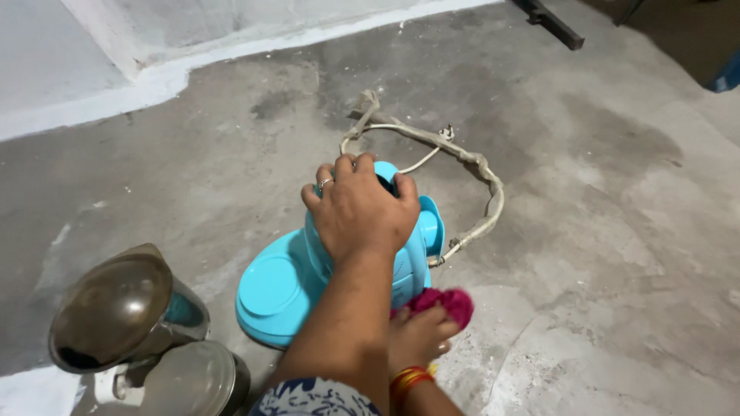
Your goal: The person wipes a turquoise blender base and its motor unit with a pink cloth while it sits on a concrete floor, then picks up the blender jar lid and wipes it with the same cloth.
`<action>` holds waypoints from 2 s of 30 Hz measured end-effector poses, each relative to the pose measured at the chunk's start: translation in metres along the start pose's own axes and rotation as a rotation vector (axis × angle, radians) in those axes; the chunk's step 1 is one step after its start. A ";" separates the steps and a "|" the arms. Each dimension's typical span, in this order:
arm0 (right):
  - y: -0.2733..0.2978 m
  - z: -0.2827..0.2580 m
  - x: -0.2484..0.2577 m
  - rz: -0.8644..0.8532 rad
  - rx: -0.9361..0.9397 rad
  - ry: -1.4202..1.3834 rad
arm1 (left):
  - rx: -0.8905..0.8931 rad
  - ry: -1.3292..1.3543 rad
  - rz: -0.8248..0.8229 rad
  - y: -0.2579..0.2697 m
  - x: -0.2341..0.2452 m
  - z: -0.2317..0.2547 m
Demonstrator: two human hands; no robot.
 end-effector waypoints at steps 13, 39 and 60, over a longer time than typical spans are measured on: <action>0.054 -0.142 0.087 -1.058 -0.640 -0.907 | 0.340 0.356 0.218 0.113 0.032 -0.095; 0.055 -0.108 0.043 -0.617 -0.742 -0.992 | 1.234 0.378 -0.525 0.191 -0.063 -0.171; 0.044 -0.112 0.066 -0.527 -0.783 -0.935 | 1.423 1.139 0.166 0.217 -0.114 -0.194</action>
Point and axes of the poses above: each hand's wrist, its own y-axis away from the middle knuckle, its own x-axis out of the back of the hand, z = x × y, the point moved 7 cm from there along -y, towards the middle knuckle, and after that the axes turned 2 degrees about z, right-handed, at the moved point
